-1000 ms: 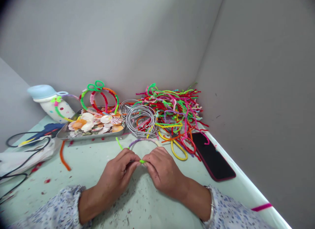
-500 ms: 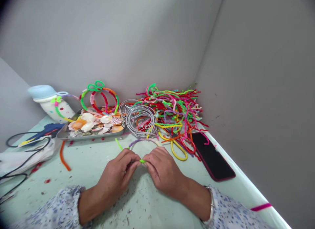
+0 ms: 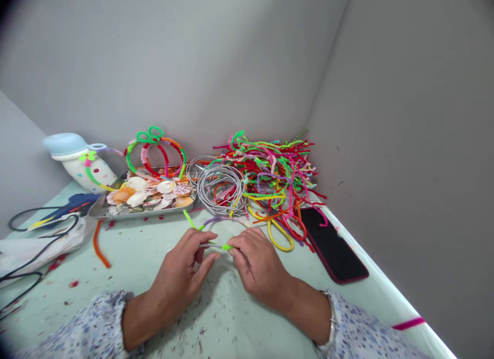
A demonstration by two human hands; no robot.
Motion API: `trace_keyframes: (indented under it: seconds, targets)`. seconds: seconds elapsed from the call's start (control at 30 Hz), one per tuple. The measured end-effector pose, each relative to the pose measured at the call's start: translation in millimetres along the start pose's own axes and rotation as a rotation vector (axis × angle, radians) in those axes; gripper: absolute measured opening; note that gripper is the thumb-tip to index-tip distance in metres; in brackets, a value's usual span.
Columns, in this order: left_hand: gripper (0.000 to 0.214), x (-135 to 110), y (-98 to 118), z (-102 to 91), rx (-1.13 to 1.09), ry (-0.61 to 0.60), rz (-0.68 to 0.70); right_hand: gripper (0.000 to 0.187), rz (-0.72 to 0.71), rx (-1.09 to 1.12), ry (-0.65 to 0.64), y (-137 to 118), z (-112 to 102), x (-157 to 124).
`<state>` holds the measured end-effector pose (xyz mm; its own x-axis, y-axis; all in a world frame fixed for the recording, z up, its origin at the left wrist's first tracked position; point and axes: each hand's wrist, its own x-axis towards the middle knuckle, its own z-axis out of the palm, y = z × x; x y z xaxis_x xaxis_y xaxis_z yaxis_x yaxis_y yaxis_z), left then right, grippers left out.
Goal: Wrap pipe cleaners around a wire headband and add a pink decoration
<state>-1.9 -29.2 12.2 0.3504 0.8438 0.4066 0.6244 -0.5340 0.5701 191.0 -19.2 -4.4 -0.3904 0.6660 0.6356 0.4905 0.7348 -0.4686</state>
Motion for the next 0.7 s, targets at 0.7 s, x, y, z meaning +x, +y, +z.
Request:
trace_keyframes:
  seconds: [0.7]
  targets:
    - [0.011,0.4,0.8,-5.0,-0.014,0.181,0.114,0.01,0.134,-0.009,0.125,-3.7,-2.2,-0.4]
